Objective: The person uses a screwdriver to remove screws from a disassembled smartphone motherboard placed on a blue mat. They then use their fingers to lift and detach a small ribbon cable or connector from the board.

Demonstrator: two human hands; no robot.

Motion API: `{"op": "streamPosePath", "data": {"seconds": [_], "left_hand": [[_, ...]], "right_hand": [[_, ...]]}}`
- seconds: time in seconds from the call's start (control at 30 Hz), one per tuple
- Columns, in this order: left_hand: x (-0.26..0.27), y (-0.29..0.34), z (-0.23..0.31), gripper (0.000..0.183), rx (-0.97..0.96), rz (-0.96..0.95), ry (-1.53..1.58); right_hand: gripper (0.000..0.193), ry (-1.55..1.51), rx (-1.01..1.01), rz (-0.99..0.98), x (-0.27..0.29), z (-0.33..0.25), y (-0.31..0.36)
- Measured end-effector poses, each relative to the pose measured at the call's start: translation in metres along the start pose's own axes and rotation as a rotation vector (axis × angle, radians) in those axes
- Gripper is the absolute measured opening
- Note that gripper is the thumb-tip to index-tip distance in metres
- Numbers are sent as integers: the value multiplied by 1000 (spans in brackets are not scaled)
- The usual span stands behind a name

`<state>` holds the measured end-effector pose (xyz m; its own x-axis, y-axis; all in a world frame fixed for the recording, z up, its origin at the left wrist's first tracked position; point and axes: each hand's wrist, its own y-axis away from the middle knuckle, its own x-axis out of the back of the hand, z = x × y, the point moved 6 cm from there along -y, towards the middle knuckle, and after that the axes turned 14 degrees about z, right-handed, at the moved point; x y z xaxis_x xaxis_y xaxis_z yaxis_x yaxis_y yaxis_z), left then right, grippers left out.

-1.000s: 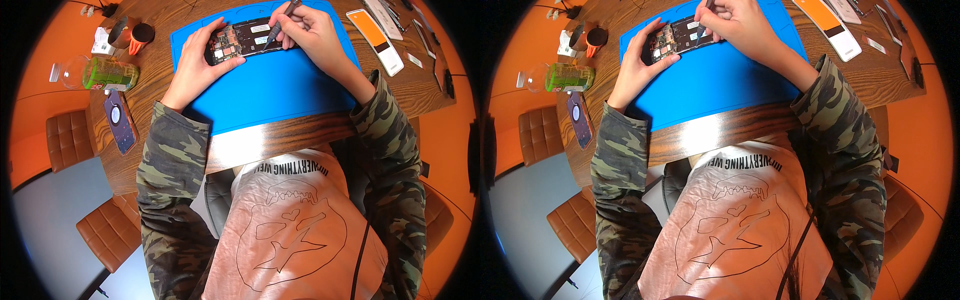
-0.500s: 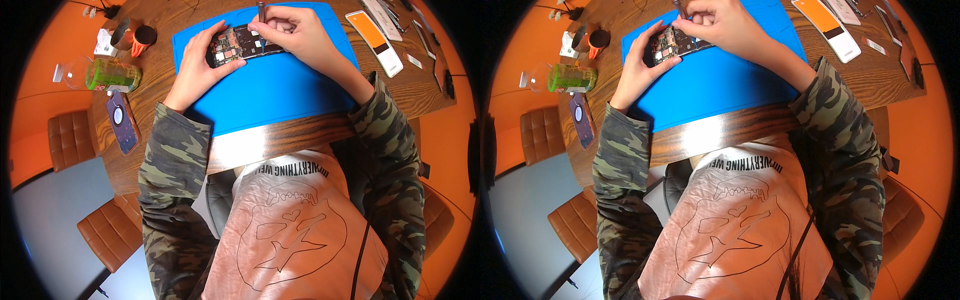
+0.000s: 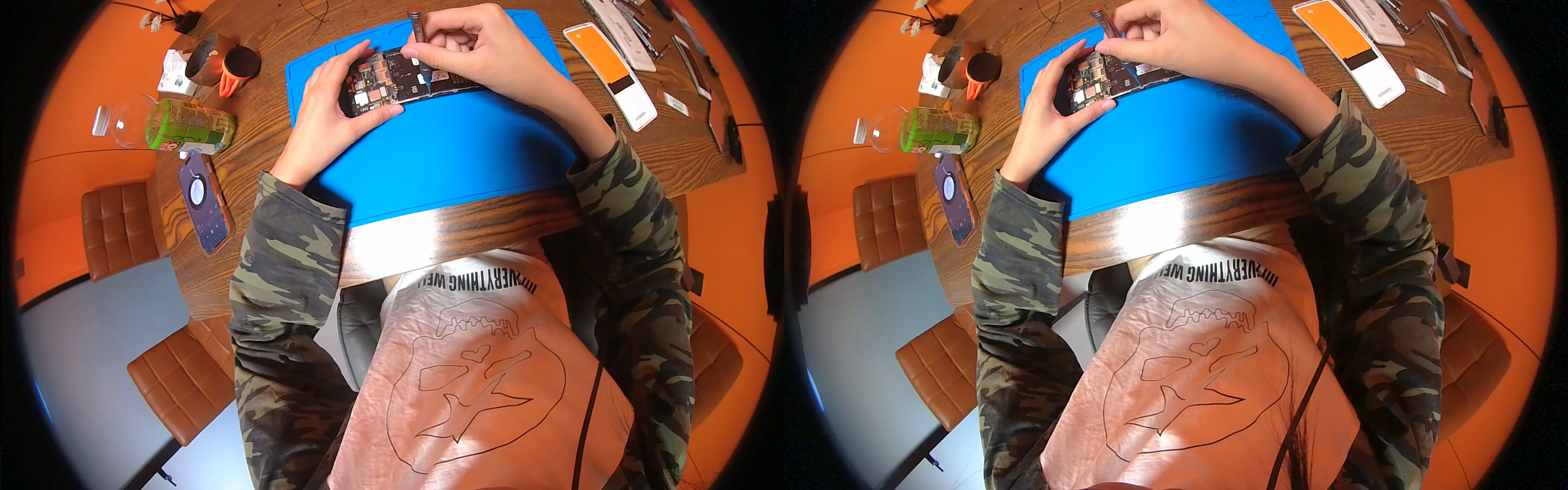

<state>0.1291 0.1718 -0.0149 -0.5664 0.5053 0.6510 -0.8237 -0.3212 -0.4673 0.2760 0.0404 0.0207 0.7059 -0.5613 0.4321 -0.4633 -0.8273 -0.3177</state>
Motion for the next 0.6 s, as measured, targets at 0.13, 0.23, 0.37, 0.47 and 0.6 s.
{"op": "streamPosePath", "data": {"seconds": [0.13,0.23,0.37,0.47,0.6], "left_hand": [[0,-2,1,85,-34,39,16],[0,-2,2,85,-45,56,20],[1,0,1,84,-20,10,2],[0,0,0,84,4,-2,11],[0,-1,1,85,-42,60,16]], "right_hand": [[16,-47,70,59,0,-5,0],[14,-142,30,71,-1,-8,2],[14,-180,-46,9,-1,-6,2],[16,-151,-60,14,0,-4,1],[18,-109,100,128,0,-15,5]]}}
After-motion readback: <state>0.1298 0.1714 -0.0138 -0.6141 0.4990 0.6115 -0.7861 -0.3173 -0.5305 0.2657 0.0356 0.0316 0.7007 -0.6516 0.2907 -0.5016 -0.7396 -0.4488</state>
